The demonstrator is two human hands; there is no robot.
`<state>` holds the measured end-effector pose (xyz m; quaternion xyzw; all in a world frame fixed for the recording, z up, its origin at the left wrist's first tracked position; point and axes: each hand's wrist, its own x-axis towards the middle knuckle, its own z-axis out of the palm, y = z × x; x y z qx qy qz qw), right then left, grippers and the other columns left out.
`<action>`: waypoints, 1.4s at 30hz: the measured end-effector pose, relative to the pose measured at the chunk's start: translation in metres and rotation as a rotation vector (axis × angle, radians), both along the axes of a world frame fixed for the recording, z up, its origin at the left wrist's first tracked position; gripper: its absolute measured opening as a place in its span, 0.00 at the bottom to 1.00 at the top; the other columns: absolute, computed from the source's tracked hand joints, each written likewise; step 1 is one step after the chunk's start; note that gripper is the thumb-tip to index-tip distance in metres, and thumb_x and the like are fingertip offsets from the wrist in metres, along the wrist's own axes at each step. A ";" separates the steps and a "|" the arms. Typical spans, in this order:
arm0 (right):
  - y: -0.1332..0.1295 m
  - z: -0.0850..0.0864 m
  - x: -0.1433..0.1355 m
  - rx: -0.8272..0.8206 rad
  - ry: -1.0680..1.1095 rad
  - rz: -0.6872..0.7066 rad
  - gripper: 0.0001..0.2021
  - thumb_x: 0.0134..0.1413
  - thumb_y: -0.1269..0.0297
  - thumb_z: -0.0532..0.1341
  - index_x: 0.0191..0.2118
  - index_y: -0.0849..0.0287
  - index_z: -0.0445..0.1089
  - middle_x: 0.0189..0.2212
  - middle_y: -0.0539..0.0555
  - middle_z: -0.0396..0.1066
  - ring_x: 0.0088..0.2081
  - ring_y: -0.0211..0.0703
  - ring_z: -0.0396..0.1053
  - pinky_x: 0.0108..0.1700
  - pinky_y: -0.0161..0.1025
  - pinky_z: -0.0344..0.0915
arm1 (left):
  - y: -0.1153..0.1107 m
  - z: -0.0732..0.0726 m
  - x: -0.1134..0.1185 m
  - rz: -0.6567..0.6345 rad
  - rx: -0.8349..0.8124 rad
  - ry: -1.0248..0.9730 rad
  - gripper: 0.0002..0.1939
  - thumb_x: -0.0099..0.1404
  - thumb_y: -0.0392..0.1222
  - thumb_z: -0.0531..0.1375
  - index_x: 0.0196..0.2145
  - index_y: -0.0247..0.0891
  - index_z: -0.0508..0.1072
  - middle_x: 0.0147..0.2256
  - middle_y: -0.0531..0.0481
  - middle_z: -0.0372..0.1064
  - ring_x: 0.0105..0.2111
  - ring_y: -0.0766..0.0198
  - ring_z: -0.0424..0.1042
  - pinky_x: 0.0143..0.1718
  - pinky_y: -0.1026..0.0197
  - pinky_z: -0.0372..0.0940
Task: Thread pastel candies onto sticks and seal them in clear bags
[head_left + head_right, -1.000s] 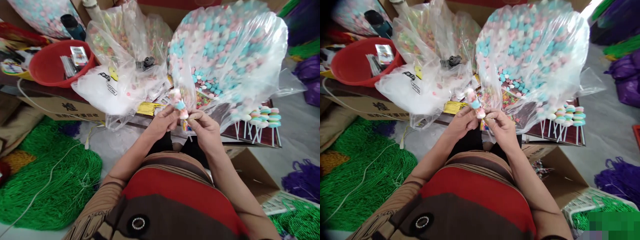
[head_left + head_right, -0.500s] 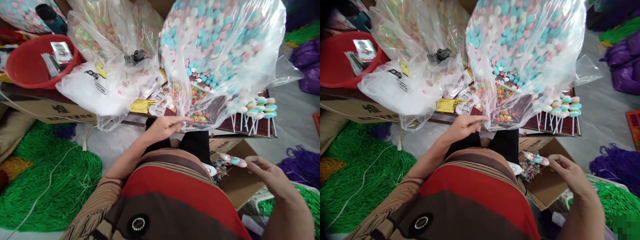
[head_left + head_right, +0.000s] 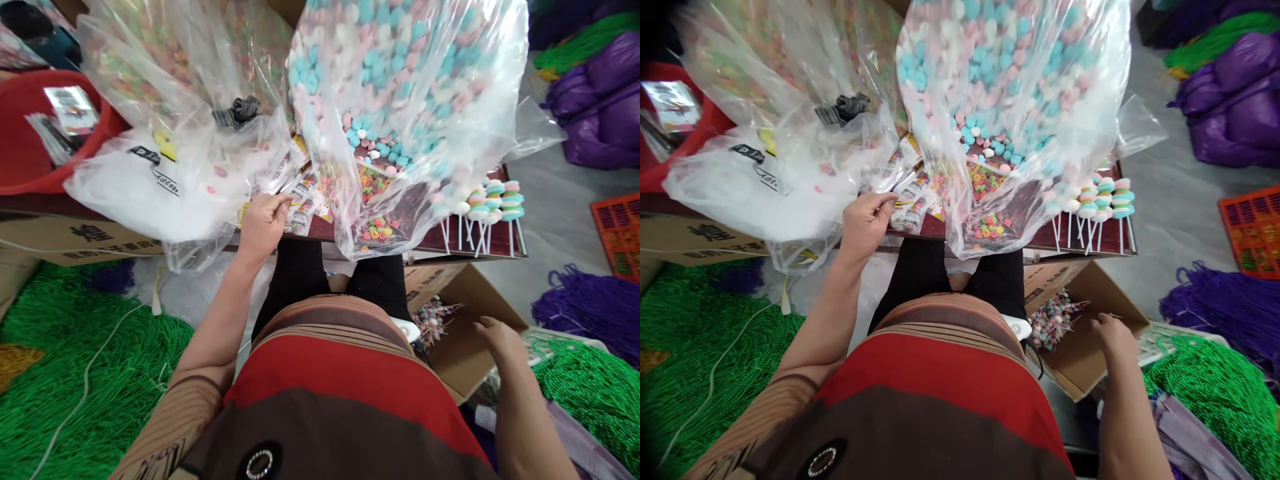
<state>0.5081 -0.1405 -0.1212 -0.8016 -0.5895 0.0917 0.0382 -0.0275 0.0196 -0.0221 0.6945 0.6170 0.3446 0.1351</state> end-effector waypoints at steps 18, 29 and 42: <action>0.024 0.024 -0.102 0.317 0.343 0.290 0.14 0.64 0.54 0.58 0.42 0.53 0.79 0.43 0.59 0.83 0.45 0.54 0.82 0.53 0.53 0.79 | 0.095 -0.028 0.039 0.213 -0.297 0.251 0.10 0.66 0.31 0.57 0.41 0.38 0.75 0.32 0.38 0.78 0.39 0.46 0.79 0.40 0.51 0.65; 0.035 0.058 -0.152 0.349 0.591 0.229 0.12 0.63 0.53 0.61 0.42 0.51 0.81 0.43 0.56 0.83 0.45 0.52 0.82 0.55 0.52 0.78 | 0.069 -0.024 0.032 0.207 -0.132 0.141 0.13 0.72 0.42 0.52 0.43 0.37 0.74 0.30 0.43 0.74 0.37 0.52 0.76 0.39 0.57 0.62; 0.174 0.118 -0.258 0.281 1.398 0.168 0.30 0.43 0.43 0.75 0.51 0.51 0.77 0.50 0.54 0.80 0.47 0.49 0.79 0.45 0.46 0.79 | 0.017 -0.019 0.044 -0.251 0.163 0.213 0.29 0.76 0.58 0.43 0.40 0.37 0.77 0.28 0.43 0.74 0.29 0.60 0.72 0.33 0.58 0.58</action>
